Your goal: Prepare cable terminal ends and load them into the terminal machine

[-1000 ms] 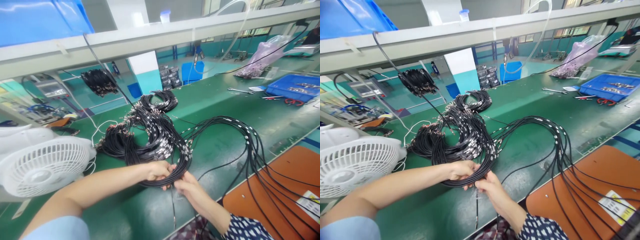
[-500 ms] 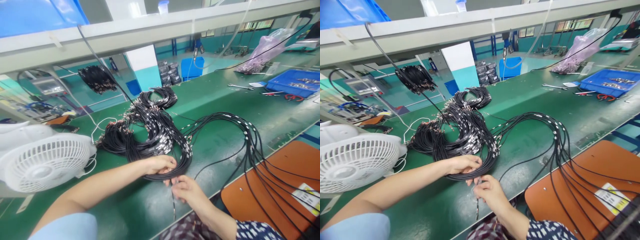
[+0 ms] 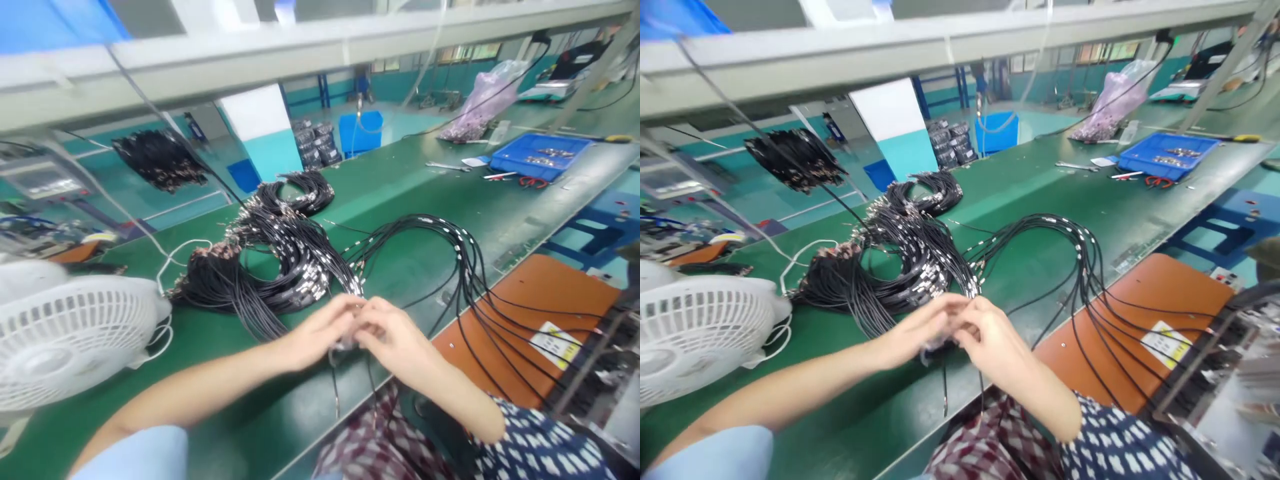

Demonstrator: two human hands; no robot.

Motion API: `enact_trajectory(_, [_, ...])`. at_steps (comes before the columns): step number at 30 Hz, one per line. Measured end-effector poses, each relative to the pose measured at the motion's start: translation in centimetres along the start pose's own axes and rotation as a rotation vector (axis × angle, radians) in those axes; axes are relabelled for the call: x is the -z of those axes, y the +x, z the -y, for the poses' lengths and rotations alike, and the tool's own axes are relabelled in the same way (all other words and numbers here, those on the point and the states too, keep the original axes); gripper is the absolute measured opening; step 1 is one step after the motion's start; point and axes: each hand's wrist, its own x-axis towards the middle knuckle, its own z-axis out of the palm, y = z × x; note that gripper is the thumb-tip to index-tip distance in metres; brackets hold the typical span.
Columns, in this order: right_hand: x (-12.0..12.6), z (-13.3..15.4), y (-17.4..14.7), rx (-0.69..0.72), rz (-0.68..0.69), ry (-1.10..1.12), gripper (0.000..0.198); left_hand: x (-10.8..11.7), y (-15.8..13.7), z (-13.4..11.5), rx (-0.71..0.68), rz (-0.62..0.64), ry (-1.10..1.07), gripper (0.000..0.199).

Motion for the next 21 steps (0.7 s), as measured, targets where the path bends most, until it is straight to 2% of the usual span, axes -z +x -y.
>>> enact_trajectory(3, [-0.4, 0.2, 0.2, 0.184, -0.272, -0.273, 0.019, -2.5, 0.8, 0.2, 0.119, 0.060, -0.297, 0.051])
enact_trajectory(5, [-0.2, -0.1, 0.4, 0.237, -0.378, -0.417, 0.018, -2.6, 1.6, 0.4, 0.172, 0.099, -0.380, 0.058])
enact_trajectory(7, [0.3, -0.5, 0.6, 0.243, -0.413, -0.413, 0.023, -1.5, 2.2, -0.3, 0.105, -0.012, -0.254, 0.056])
enact_trajectory(9, [1.1, -0.9, 0.7, 0.264, -0.441, -0.343, 0.034, 0.5, 2.0, -2.5, -0.038, -0.235, -0.055, 0.043])
enact_trajectory(12, [1.8, -1.4, 0.4, 0.262, -0.470, -0.299, 0.033, 4.5, 0.3, -9.5, -0.293, -0.568, 0.133, 0.029])
enact_trajectory(13, [1.8, -1.6, 0.2, 0.240, -0.454, -0.295, 0.030, 6.0, -0.5, -12.6, -0.400, -0.673, 0.187, 0.026])
enact_trajectory(16, [0.8, -1.5, -0.4, 0.186, -0.323, -0.294, 0.028, 11.4, -2.7, -23.2, -0.740, -0.977, 0.359, 0.033])
enact_trajectory(17, [0.4, -1.3, -0.7, 0.189, -0.276, -0.289, 0.027, 13.4, -3.3, -26.6, -0.890, -1.169, 0.646, 0.036])
enact_trajectory(18, [0.0, -0.9, -1.0, 0.207, -0.232, -0.283, 0.025, 15.6, -3.7, -29.5, -0.938, -1.308, 0.927, 0.035])
enact_trajectory(19, [-0.4, -0.4, -1.4, 0.232, -0.195, -0.278, 0.023, 17.7, -4.0, -31.9, -0.887, -1.421, 1.113, 0.037])
enact_trajectory(20, [-0.7, 0.2, -1.9, 0.262, -0.167, -0.277, 0.022, 19.8, -4.2, -33.6, -0.747, -1.467, 1.218, 0.040])
enact_trajectory(21, [-0.8, 0.7, -2.4, 0.290, -0.146, -0.278, 0.021, 21.7, -4.3, -34.8, -0.569, -1.448, 1.255, 0.041])
